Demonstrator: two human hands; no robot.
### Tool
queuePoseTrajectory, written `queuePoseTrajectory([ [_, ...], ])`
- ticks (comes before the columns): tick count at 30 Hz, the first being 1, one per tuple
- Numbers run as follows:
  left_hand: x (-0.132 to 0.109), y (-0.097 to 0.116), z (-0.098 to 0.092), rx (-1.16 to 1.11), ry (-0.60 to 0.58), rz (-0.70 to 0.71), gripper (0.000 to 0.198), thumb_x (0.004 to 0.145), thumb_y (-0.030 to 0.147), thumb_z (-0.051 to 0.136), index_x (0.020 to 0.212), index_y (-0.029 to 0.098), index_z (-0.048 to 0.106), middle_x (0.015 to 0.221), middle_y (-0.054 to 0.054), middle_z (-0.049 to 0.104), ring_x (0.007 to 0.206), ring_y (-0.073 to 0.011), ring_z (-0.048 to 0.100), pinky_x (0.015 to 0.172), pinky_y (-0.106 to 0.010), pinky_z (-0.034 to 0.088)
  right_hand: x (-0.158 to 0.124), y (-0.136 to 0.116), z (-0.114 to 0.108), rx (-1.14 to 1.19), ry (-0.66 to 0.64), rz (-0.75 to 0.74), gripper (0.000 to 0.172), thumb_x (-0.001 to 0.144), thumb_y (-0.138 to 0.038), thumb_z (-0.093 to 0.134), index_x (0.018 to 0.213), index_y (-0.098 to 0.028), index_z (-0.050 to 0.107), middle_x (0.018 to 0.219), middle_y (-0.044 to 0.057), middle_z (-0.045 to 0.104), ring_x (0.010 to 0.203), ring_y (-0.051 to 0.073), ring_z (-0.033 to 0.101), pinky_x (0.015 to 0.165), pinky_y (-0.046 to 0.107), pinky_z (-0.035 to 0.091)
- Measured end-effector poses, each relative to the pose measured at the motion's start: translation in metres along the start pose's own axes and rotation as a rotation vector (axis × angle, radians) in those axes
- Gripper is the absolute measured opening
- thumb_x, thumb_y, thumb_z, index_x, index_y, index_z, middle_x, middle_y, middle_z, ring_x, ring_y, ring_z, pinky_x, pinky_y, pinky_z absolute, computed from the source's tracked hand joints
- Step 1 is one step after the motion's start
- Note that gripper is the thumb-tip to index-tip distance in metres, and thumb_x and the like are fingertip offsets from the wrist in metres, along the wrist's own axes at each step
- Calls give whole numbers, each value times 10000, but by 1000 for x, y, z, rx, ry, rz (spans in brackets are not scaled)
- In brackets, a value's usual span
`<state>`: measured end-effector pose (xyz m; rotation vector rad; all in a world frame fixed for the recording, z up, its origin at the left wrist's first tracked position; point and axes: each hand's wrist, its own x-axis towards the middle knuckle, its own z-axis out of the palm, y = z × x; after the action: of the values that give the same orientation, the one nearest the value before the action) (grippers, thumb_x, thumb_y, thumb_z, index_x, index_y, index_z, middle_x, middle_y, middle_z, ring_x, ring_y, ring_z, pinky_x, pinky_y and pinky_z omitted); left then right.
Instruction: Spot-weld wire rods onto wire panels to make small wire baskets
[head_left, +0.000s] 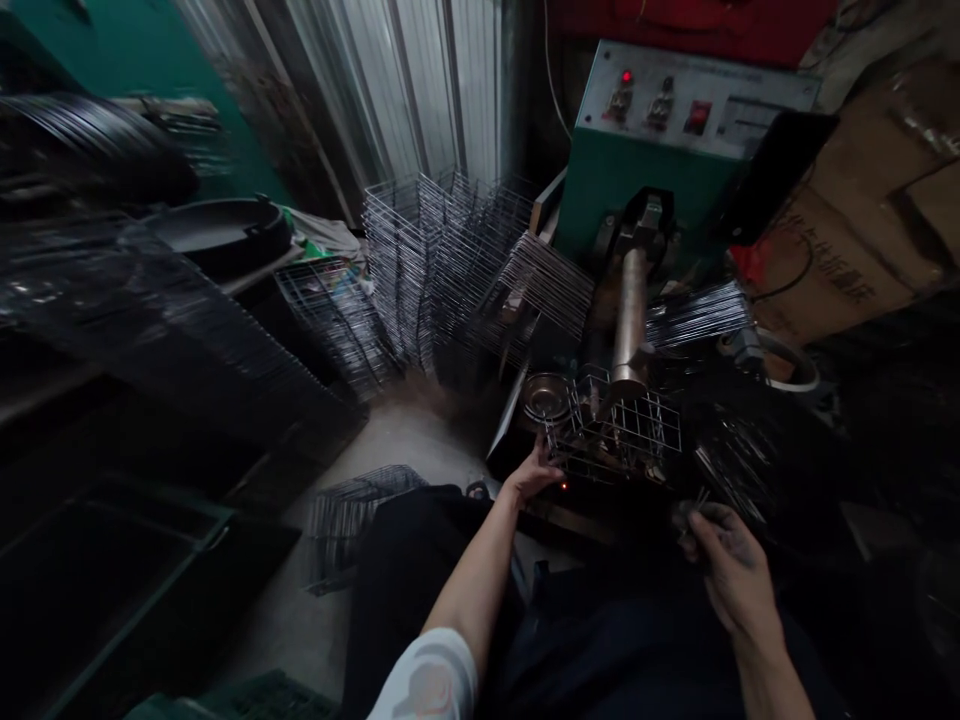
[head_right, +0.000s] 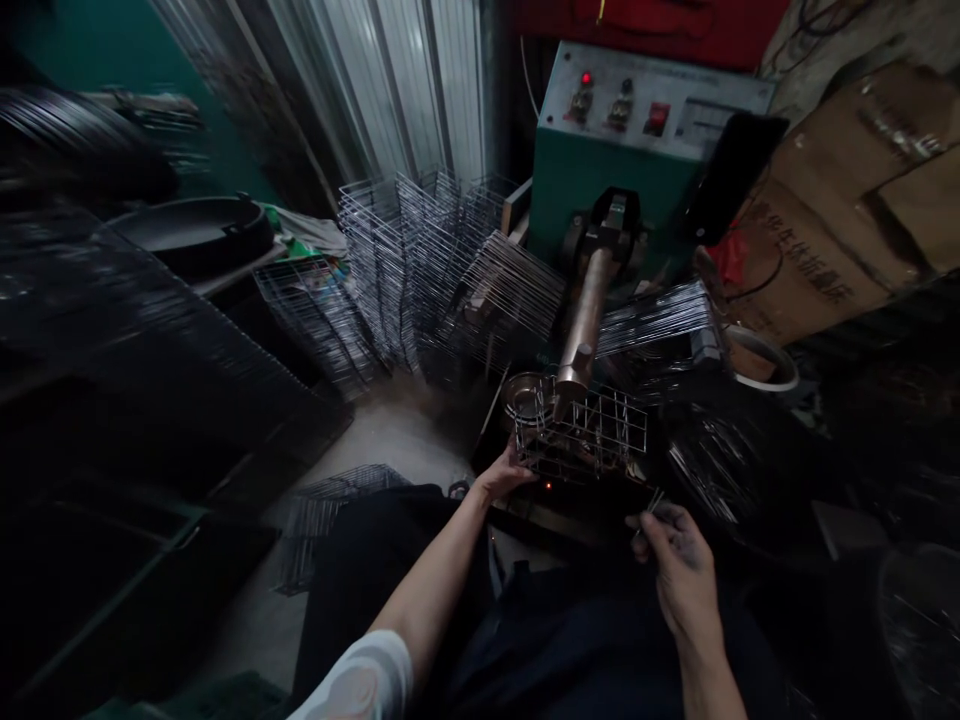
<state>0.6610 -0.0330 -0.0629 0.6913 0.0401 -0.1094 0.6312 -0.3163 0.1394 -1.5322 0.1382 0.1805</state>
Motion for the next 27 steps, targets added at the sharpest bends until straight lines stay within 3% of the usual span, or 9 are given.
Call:
queuePoseTrajectory([
  [5, -2, 4, 0, 6, -14, -11, 1246, 539, 34, 845, 1469, 572, 216, 1647, -42, 186, 1309, -326, 526, 757, -254, 559, -3, -6, 19, -4, -91, 17, 453, 709, -439, 865, 902, -182, 545, 708, 32, 700, 442, 64, 488, 405, 162, 372],
  [11, 1, 4, 5, 40, 51, 25, 1248, 481, 34, 848, 1463, 522, 252, 1617, -57, 249, 1238, -268, 573, 746, -238, 540, -15, -13, 38, 35, -137, 0, 436, 714, -436, 855, 908, -188, 553, 641, 7, 673, 381, 55, 461, 364, 148, 343],
  [15, -21, 14, 7, 68, 107, 104, 1189, 480, 30, 837, 1439, 474, 291, 1593, -45, 279, 1294, -250, 517, 826, -246, 524, -21, -20, 45, 68, -149, 35, 421, 690, -422, 864, 925, -180, 613, 628, 0, 659, 349, 46, 437, 338, 149, 332],
  [17, -41, 30, 8, 130, 165, 170, 1126, 498, 52, 848, 1419, 430, 322, 1555, -60, 334, 1304, -259, 502, 903, -298, 516, -26, -24, 46, 98, -182, 37, 381, 700, -418, 853, 918, -170, 662, 626, 1, 650, 357, 48, 451, 345, 153, 353],
  [20, -79, 71, 13, 338, 241, 252, 1024, 514, 134, 885, 1375, 354, 375, 1449, -89, 443, 1263, -290, 531, 980, -399, 498, -37, -33, 42, 145, -361, -14, 390, 753, -470, 795, 993, -169, 735, 780, 81, 715, 543, 141, 639, 494, 236, 528],
  [23, -115, 113, 25, 592, 180, 259, 1032, 492, 195, 921, 1369, 322, 392, 1402, -91, 478, 1274, -307, 522, 1080, -464, 429, -54, -49, 38, 93, -606, -118, 467, 819, -511, 722, 1164, -196, 729, 1042, 150, 730, 894, 286, 717, 774, 409, 602],
  [27, -136, 135, 55, 844, 106, 207, 1115, 479, 265, 936, 1431, 317, 357, 1419, -100, 480, 1321, -332, 493, 1157, -507, 344, -66, -67, 48, -241, -731, -324, 253, 947, -370, 599, 1123, -249, 735, 1013, 92, 729, 938, 254, 697, 839, 386, 572],
])
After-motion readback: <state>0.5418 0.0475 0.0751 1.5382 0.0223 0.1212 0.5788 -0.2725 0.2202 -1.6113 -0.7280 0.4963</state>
